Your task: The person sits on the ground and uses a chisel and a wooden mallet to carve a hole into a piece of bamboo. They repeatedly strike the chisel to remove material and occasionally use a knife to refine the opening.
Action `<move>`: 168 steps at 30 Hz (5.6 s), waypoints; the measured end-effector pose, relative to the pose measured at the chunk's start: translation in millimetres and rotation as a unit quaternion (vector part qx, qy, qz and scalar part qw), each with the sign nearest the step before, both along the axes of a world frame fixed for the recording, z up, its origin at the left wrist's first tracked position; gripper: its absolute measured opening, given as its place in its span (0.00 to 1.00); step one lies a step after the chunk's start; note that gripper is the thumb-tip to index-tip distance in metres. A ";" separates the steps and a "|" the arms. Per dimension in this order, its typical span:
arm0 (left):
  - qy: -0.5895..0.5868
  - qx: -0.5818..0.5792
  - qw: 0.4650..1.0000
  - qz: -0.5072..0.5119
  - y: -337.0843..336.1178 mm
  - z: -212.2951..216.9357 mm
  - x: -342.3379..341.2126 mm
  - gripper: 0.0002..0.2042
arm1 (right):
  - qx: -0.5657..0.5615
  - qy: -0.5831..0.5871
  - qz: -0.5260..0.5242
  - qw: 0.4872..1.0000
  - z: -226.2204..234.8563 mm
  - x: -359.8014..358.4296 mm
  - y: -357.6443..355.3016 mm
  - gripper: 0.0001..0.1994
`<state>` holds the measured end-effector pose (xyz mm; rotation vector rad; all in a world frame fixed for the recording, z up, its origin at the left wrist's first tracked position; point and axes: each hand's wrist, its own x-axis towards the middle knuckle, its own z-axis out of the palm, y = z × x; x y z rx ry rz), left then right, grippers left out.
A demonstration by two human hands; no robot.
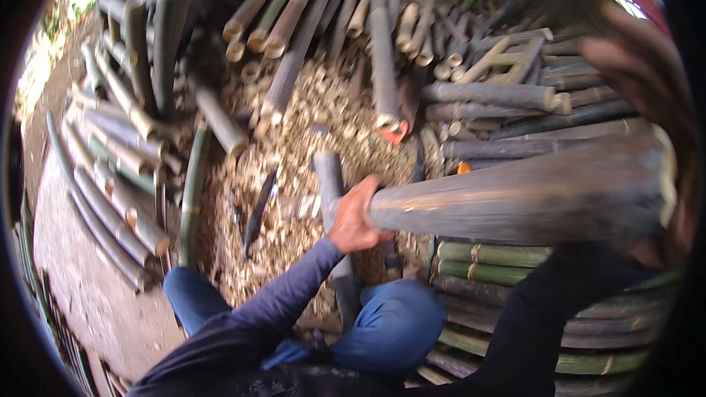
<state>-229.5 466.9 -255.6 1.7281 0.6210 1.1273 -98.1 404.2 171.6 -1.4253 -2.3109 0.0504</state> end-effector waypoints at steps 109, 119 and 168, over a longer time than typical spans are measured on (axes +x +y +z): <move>0.330 -0.535 0.771 0.096 -112.3 -183.4 119.4 0.28 | -0.713 0.432 -0.162 0.529 -702.7 138.3 48.9 0.16; 0.417 -0.465 0.763 0.169 -83.1 -179.9 14.3 0.19 | -0.598 0.503 -0.170 0.600 -706.3 61.0 11.0 0.17; 0.395 -0.432 0.794 0.162 -109.1 -222.0 -22.2 0.19 | -0.563 0.562 -0.210 0.569 -681.4 34.8 -2.0 0.11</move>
